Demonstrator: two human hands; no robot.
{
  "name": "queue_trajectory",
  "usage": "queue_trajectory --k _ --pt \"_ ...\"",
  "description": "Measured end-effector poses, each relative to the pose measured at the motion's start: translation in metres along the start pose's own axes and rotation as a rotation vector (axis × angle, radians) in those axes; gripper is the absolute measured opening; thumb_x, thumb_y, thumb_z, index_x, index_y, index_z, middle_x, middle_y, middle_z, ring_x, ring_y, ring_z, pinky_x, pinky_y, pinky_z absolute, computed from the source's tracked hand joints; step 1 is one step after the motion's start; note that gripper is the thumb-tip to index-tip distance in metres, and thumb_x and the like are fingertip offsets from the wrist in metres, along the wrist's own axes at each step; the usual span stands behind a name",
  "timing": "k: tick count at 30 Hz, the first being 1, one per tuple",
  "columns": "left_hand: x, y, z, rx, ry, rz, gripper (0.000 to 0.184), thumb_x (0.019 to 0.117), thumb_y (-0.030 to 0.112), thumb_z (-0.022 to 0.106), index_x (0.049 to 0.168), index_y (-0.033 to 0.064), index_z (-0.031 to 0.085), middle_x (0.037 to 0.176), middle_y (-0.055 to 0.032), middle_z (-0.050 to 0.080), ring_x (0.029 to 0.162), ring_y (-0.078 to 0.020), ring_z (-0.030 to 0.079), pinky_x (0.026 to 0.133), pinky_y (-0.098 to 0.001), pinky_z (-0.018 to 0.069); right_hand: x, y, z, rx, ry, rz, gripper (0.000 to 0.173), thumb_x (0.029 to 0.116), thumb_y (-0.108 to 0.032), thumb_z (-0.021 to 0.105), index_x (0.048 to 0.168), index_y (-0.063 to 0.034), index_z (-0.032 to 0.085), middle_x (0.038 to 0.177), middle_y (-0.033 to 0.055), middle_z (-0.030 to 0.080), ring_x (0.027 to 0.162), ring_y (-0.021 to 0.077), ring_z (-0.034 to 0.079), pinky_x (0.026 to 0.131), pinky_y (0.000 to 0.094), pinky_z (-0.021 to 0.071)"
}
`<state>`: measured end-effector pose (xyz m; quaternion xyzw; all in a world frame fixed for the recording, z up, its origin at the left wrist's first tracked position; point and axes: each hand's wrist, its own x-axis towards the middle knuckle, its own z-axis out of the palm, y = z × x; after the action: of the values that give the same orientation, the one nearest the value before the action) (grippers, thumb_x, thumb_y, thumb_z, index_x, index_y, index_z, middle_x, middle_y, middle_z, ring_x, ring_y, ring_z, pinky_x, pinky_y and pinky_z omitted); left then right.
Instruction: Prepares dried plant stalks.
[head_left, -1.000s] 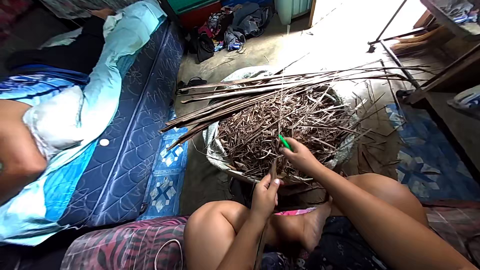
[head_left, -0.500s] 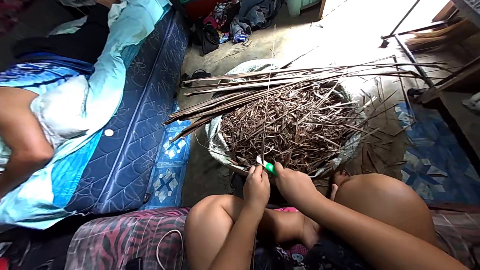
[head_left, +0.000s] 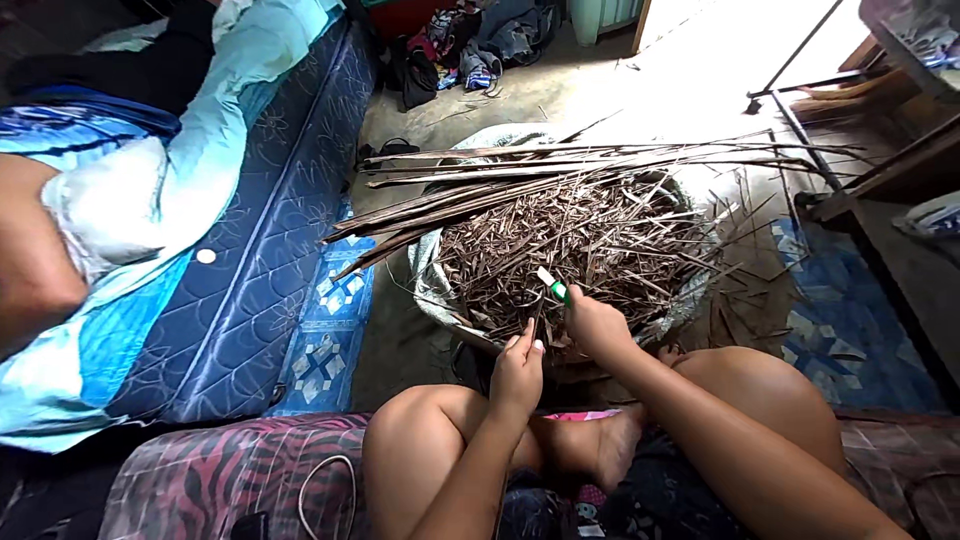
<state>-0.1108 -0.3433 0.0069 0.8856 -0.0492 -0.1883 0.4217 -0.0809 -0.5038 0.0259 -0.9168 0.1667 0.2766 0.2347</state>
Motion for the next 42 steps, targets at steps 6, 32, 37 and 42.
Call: queue_trajectory --k 6,32,37,42 --pt "0.003 -0.001 -0.004 0.036 0.031 -0.025 0.040 0.1087 0.016 0.044 0.143 0.0003 0.057 0.124 -0.0182 0.069 0.113 -0.0252 0.066 0.103 -0.0420 0.0488 -0.008 0.017 -0.002 0.159 -0.136 -0.212 0.035 0.1086 -0.027 0.046 0.134 -0.0055 0.055 0.111 0.0226 0.068 0.107 0.0406 0.067 0.090 0.0605 0.0516" --pt "0.005 0.001 -0.006 -0.142 0.025 -0.058 0.036 0.1086 0.016 0.046 0.133 -0.0033 0.063 0.108 -0.0127 0.069 0.076 -0.0113 0.060 0.073 -0.0297 0.0507 -0.022 0.008 0.005 0.110 -0.174 -0.216 0.037 0.1104 -0.032 0.041 0.131 -0.0050 0.054 0.108 0.0229 0.068 0.106 0.0415 0.068 0.088 0.0614 0.0516" --pt "0.008 -0.006 -0.007 -0.568 -0.011 -0.175 0.026 0.1090 0.009 0.043 0.108 -0.0068 0.064 0.061 0.0005 0.055 0.041 -0.0015 0.040 0.041 -0.0174 0.0375 -0.035 0.005 0.010 0.035 -0.227 -0.203 0.033 0.1106 -0.029 0.040 0.129 -0.0055 0.054 0.108 0.0215 0.069 0.107 0.0400 0.068 0.088 0.0591 0.0525" --pt "0.009 -0.001 -0.004 -0.497 -0.009 -0.166 0.027 0.1081 0.008 0.044 0.116 -0.0074 0.065 0.062 0.0019 0.053 0.043 -0.0021 0.040 0.042 -0.0180 0.0364 -0.022 -0.006 0.016 -0.094 -0.086 -0.166 0.035 0.1107 -0.023 0.035 0.135 -0.0044 0.052 0.113 0.0229 0.070 0.110 0.0420 0.069 0.087 0.0591 0.0541"
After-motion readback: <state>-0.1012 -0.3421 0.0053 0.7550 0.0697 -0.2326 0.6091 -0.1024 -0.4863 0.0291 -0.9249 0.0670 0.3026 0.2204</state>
